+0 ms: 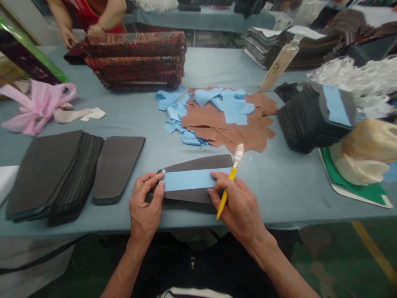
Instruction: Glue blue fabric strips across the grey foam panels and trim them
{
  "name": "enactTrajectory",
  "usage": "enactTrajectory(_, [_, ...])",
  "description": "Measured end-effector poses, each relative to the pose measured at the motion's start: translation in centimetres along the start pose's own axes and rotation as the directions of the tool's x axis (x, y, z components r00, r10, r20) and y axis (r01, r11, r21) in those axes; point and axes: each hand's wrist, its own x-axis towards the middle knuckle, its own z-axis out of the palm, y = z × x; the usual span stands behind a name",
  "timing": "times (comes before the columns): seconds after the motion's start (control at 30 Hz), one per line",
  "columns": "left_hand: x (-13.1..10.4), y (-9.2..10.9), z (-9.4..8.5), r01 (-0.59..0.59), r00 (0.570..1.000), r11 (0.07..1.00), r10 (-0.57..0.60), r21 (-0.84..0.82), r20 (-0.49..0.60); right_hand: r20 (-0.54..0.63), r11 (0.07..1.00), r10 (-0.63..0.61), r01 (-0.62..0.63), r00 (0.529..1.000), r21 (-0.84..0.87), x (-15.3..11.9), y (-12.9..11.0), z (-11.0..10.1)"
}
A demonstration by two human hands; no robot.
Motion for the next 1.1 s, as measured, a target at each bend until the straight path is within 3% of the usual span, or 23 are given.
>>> enactTrajectory(0.2, [-0.2,-0.4,0.2,0.023,1.000,0.999,-0.023,-0.049,-0.002,-0.048,0.998,0.006,-0.009,0.999,-0.067,-1.6,1.0,0.4])
enactTrajectory(0.5, [-0.1,-1.0,0.3,-0.024,0.999,0.998,0.021,-0.057,-0.043,-0.088,0.991,-0.008,-0.004,0.996,-0.135,-1.1,1.4,-0.5])
enactTrajectory(0.67, [0.4,-1.7,-1.8,-0.074,0.987,0.988,0.092,0.137,-0.128,-0.168,0.989,-0.005,-0.020,0.986,-0.145,-2.2,2.3,-0.9])
enactTrajectory(0.8, [2.5,-3.1,-4.1,-0.062,0.977,0.929,0.131,0.366,-0.168,-0.215,0.976,0.114,-0.150,0.970,-0.159,-3.4,4.0,-1.0])
enactTrajectory(0.93, [5.2,-4.5,-5.0,-0.030,0.992,0.836,0.094,0.548,-0.089,-0.200,0.938,0.272,-0.306,0.941,-0.164,-4.3,5.2,-1.4])
enactTrajectory(1.1, [6.9,-5.3,-5.0,-0.031,0.999,0.737,0.038,0.675,0.005,-0.168,0.909,0.378,-0.399,0.911,-0.120,-4.8,5.2,-1.5])
